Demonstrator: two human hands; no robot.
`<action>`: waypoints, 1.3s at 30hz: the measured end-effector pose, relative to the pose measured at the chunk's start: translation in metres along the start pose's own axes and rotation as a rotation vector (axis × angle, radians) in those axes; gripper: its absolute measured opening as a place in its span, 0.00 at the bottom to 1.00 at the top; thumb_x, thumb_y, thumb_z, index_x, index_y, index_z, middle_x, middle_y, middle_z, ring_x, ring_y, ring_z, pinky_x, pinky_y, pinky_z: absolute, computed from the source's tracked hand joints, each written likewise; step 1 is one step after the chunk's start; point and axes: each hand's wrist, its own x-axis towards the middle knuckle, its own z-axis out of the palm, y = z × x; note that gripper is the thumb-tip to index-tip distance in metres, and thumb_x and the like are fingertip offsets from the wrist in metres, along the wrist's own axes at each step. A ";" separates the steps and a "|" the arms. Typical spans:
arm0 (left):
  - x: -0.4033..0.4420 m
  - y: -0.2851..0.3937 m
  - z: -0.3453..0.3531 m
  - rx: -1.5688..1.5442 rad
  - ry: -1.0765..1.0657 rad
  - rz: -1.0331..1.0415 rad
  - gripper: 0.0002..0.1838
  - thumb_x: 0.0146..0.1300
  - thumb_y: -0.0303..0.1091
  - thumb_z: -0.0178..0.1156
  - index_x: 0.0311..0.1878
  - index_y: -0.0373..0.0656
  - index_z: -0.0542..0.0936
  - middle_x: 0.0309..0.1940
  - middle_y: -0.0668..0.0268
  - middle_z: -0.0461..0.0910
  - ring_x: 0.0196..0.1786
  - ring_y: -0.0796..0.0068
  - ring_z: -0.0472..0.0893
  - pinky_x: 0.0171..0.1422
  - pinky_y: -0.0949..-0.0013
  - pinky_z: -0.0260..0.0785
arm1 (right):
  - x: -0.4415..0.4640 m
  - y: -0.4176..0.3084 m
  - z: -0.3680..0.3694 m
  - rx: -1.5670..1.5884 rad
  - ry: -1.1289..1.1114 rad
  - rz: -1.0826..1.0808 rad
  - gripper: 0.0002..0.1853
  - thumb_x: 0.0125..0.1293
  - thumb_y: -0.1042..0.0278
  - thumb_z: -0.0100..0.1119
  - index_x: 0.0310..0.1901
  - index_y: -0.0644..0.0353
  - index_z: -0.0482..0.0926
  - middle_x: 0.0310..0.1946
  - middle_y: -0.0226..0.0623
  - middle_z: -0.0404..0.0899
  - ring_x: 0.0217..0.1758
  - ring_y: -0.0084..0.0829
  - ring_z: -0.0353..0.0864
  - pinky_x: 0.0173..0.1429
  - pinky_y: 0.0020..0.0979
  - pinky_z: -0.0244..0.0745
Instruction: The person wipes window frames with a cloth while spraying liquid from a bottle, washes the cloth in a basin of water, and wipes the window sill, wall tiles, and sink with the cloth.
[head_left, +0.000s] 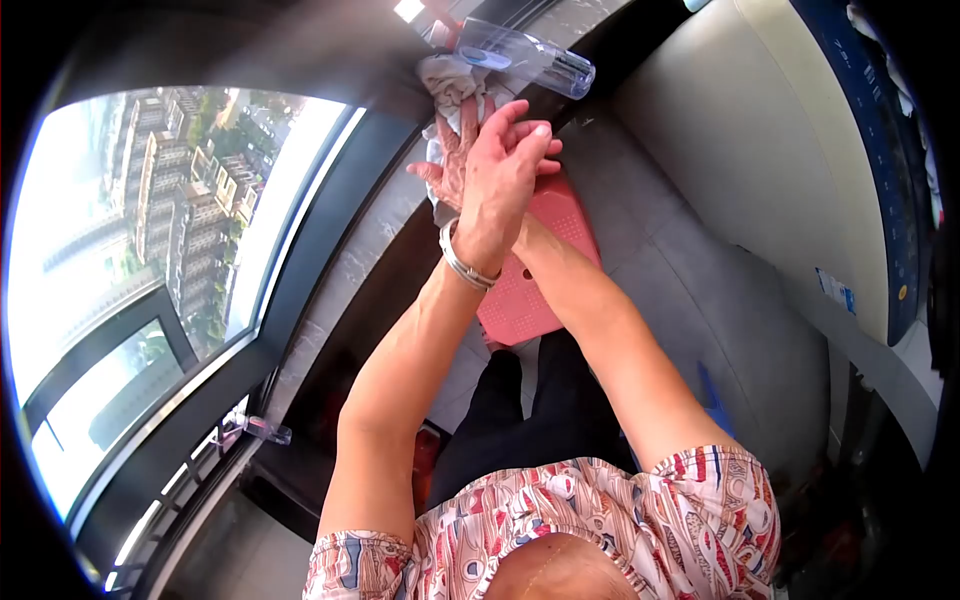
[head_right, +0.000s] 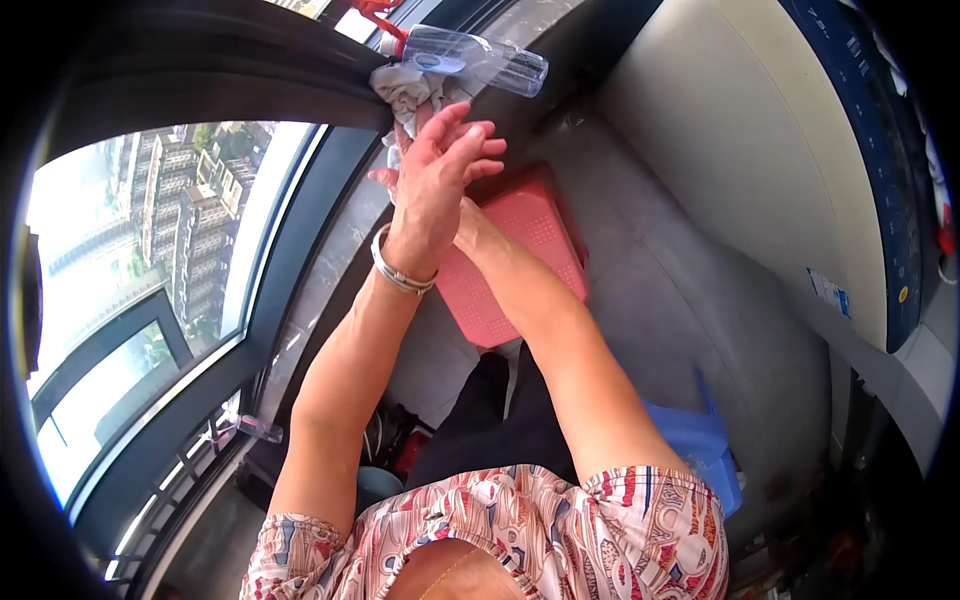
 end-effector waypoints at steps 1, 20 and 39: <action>-0.024 -0.002 -0.013 0.044 -0.050 0.018 0.22 0.62 0.31 0.54 0.57 0.30 0.65 0.46 0.56 0.73 0.43 0.70 0.78 0.45 0.73 0.72 | 0.000 0.002 0.005 -0.004 0.001 0.002 0.40 0.54 0.34 0.51 0.57 0.62 0.67 0.62 0.57 0.50 0.65 0.59 0.47 0.66 0.55 0.49; -0.274 -0.092 -0.317 0.497 0.602 -0.086 0.14 0.59 0.30 0.56 0.49 0.39 0.73 0.37 0.67 0.75 0.36 0.79 0.75 0.38 0.75 0.69 | -0.137 -0.193 0.052 0.429 -0.407 -0.219 0.21 0.52 0.73 0.53 0.51 0.52 0.75 0.59 0.44 0.57 0.63 0.51 0.55 0.53 0.40 0.72; -0.231 -0.105 -0.421 1.184 0.509 0.071 0.26 0.45 0.43 0.68 0.41 0.40 0.66 0.28 0.61 0.68 0.34 0.61 0.67 0.45 0.60 0.59 | -0.026 -0.142 0.058 -0.018 0.096 -0.207 0.14 0.56 0.66 0.53 0.43 0.61 0.77 0.39 0.45 0.64 0.39 0.45 0.66 0.41 0.40 0.70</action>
